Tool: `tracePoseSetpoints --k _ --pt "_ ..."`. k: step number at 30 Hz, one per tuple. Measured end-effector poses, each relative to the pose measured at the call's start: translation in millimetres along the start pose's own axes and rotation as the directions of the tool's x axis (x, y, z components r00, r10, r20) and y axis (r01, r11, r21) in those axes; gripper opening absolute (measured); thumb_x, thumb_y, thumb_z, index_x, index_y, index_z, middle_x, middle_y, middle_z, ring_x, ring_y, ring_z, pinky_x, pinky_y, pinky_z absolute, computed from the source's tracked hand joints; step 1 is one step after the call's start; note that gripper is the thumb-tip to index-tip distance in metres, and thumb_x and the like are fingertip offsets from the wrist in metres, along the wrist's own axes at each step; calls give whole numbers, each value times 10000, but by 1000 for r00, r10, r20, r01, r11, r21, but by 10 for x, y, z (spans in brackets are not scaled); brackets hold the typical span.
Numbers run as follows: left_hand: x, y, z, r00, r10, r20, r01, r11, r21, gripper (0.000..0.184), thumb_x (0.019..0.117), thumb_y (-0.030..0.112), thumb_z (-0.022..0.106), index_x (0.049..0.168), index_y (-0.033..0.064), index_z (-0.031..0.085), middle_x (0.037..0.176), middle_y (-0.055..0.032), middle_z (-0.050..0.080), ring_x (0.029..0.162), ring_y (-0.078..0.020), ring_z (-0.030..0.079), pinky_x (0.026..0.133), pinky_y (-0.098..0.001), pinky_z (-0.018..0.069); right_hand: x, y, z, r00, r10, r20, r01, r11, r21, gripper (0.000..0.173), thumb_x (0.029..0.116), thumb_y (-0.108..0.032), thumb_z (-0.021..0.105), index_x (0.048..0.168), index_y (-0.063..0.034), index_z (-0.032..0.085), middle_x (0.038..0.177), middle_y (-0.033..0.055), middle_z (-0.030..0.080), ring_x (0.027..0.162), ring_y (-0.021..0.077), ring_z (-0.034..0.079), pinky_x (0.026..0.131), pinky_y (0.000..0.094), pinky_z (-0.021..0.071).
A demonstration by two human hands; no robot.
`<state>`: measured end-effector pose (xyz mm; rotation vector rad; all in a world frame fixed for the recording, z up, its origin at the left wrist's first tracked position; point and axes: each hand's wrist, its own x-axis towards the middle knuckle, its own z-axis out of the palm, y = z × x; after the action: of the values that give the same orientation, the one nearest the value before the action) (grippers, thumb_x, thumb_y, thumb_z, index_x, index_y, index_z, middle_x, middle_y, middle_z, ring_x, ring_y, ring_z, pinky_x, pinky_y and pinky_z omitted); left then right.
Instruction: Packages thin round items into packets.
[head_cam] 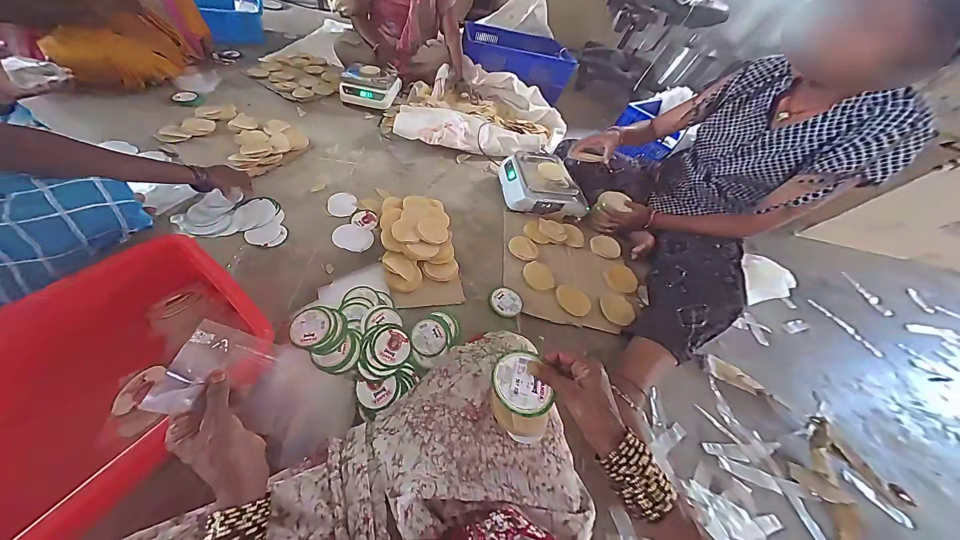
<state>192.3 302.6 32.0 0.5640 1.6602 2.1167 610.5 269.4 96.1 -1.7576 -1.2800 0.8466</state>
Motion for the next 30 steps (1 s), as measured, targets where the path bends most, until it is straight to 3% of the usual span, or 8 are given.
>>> tracePoseSetpoints --k 5,8,14,17,22,24,27,30 --pt "-18 13 33 1000 13 24 -12 999 -46 157 948 1 637 1072 62 564 829 105 636 715 15 635 704 -183 575 -34 299 -69 968 134 213 -19 882 -470 573 834 -431 808 1210 -24 664 1079 163 681 978 284 656 905 495 519" --pt "-8 -19 11 999 1 39 1 999 -44 158 949 17 645 1076 67 565 830 104 640 701 7 635 680 -194 577 -66 403 2 970 153 189 -40 867 -497 778 767 -573 807 1286 -25 617 1193 198 638 1055 328 638 931 519 522" --pt "-21 -28 15 998 -2 60 4 999 -33 134 957 20 625 1070 58 564 830 92 637 711 -6 642 705 -210 588 24 403 57 929 317 191 -223 891 -395 654 807 -326 857 1311 -28 568 957 160 686 839 290 676 821 519 553" --pt "-18 -59 1 998 -5 66 8 999 -38 136 948 22 641 1062 66 580 824 94 646 692 -12 646 690 -212 592 36 279 18 877 343 337 -279 934 -224 337 819 -198 837 1082 -33 705 898 85 723 813 166 693 793 379 573" --pt "-102 -16 23 977 22 214 -15 999 -33 62 965 50 624 995 104 617 792 121 669 688 -14 653 690 -212 589 -194 3 -8 985 -12 170 29 995 -99 222 828 -246 764 969 -81 718 819 -17 700 742 54 670 706 250 567" --pt "-136 -56 28 946 30 321 -15 999 -46 74 972 50 612 1038 82 620 827 118 679 732 -17 660 731 -227 593 -235 33 -34 977 -166 138 203 924 -325 286 844 -275 737 1010 -42 723 913 68 708 842 167 676 790 373 558" --pt "-213 -74 22 890 43 455 -39 999 -18 193 957 22 599 1143 -27 605 945 39 699 860 -45 675 836 -262 586 -262 -19 35 969 -29 246 176 777 -604 350 920 -214 728 1194 0 690 1021 237 728 961 414 709 866 614 528" --pt "-351 8 28 856 114 505 -153 987 38 227 923 13 652 1125 -88 646 1020 -65 727 943 -96 701 889 -287 591 -248 9 129 964 -6 266 178 755 -631 398 949 -230 707 1251 26 677 1064 295 719 1004 491 695 890 686 493"
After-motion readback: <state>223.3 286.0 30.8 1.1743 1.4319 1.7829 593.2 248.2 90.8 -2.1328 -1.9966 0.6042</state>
